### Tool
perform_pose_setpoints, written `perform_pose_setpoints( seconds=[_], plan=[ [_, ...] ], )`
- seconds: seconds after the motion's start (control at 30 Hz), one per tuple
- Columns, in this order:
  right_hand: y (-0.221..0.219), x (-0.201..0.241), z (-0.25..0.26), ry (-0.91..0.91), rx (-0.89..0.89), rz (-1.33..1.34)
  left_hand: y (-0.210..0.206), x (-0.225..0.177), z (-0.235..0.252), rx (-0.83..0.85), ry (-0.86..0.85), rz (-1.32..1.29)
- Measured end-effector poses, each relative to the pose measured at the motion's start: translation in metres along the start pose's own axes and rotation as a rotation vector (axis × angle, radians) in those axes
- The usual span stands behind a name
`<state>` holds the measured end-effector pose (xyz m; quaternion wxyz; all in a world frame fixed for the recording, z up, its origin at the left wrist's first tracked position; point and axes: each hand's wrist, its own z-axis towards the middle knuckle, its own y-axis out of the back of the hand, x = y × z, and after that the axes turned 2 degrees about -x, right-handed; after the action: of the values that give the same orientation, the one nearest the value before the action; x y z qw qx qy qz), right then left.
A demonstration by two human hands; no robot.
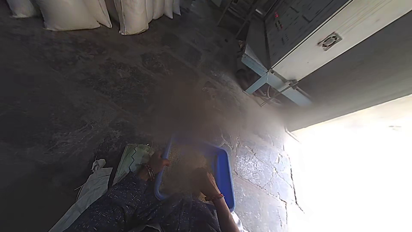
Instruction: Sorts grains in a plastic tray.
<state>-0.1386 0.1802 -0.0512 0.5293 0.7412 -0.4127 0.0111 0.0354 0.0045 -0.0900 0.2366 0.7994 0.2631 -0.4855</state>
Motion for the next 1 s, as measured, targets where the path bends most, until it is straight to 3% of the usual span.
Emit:
perform_pose_setpoints(
  seconds=[0.43,0.73,1.0],
  plan=[
    [-0.010,0.002,0.001,-0.013,-0.058,-0.036,0.000,-0.003,-0.001,-0.009,0.042,0.004],
    [0.007,0.009,-0.002,-0.030,0.056,0.030,0.001,0.000,-0.002,0.000,-0.009,0.014],
    [0.025,0.005,-0.010,0.009,-0.195,0.092,0.000,0.001,-0.002,-0.001,-0.021,-0.003]
  ],
)
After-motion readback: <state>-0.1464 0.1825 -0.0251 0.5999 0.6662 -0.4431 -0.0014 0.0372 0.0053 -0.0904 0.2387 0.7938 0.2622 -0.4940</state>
